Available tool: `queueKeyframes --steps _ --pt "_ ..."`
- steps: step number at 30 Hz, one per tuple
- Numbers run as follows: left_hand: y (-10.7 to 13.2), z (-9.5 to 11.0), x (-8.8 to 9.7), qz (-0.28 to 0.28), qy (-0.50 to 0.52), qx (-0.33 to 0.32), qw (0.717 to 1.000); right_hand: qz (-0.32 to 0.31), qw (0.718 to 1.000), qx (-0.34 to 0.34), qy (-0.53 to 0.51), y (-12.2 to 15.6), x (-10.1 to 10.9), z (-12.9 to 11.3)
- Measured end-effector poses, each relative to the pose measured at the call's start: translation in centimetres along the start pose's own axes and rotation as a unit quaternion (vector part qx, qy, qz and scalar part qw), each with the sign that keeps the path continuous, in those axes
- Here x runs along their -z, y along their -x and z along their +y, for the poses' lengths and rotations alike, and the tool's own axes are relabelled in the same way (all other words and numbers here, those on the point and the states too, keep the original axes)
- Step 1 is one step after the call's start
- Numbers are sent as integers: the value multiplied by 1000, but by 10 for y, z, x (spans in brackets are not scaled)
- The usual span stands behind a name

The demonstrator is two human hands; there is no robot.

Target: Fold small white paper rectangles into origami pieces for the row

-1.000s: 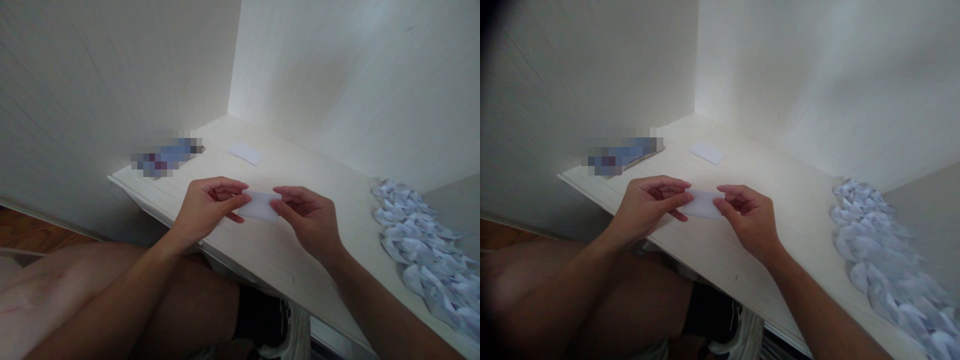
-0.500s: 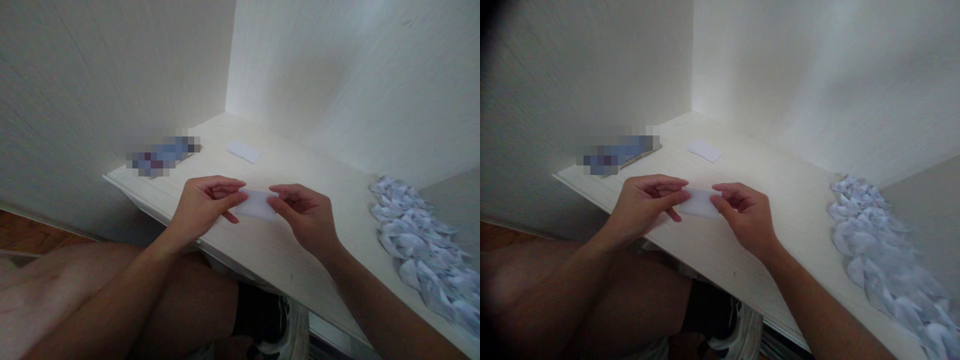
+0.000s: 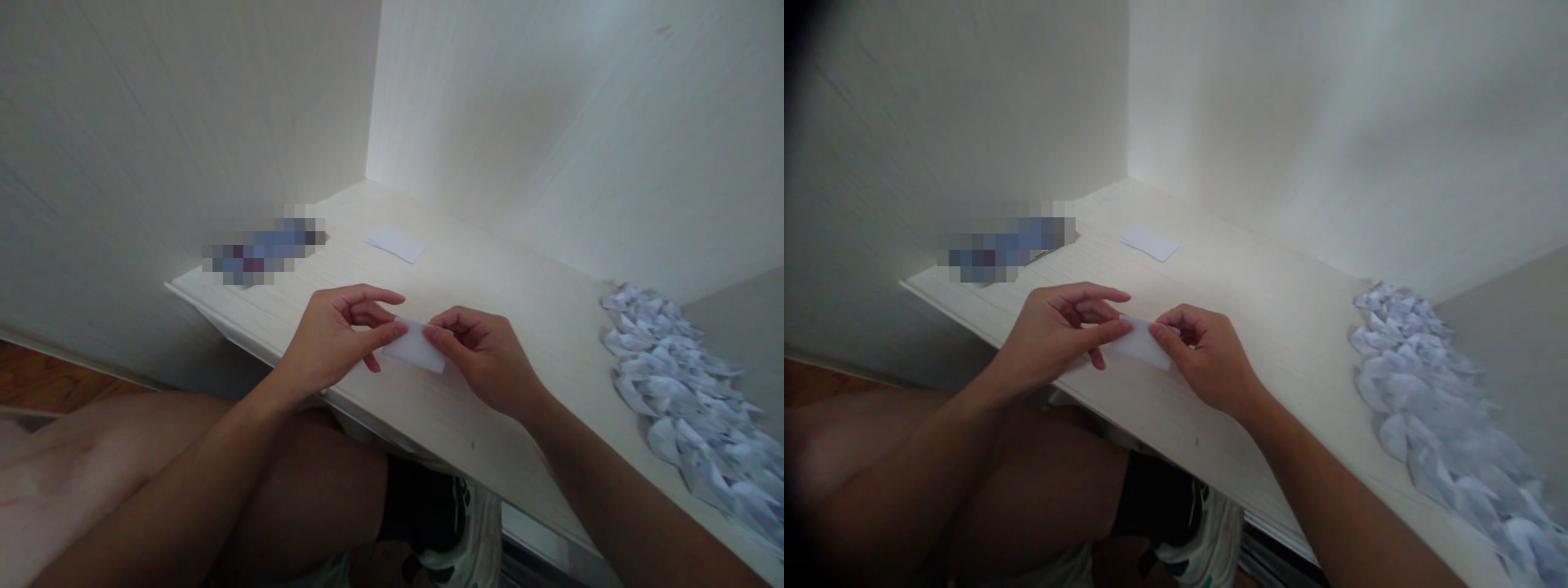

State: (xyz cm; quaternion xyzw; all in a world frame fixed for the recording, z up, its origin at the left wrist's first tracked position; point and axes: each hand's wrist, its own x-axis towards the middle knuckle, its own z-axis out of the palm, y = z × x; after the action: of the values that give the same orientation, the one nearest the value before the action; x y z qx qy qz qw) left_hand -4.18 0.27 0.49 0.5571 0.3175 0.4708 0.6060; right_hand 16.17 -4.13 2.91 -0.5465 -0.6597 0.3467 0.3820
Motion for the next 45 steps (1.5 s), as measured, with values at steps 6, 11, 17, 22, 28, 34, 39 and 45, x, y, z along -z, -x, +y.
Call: queueKeyframes --steps 6,11,17,22,28,34,39,45 --pt "1 1 0 -1 -20 -11 1000 -18 996 48 66 1 -1 -2" --pt "2 0 -1 14 -25 -30 999 5 988 101 120 2 0 -1" --pt "6 1 -7 19 -80 -66 994 47 968 186 165 5 -3 0" --pt "7 1 -10 32 -97 -102 989 103 975 176 92 6 -2 1" --pt "9 2 -12 61 -143 -135 979 96 968 208 107 6 -2 -1" --pt "11 0 -16 47 -150 -152 976 92 966 228 76 8 -4 -6" --pt "12 -4 -17 59 -96 -138 984 116 975 191 -4 7 -4 -5" --pt "14 0 -17 70 -77 -135 985 93 981 164 -48 6 -3 -2"
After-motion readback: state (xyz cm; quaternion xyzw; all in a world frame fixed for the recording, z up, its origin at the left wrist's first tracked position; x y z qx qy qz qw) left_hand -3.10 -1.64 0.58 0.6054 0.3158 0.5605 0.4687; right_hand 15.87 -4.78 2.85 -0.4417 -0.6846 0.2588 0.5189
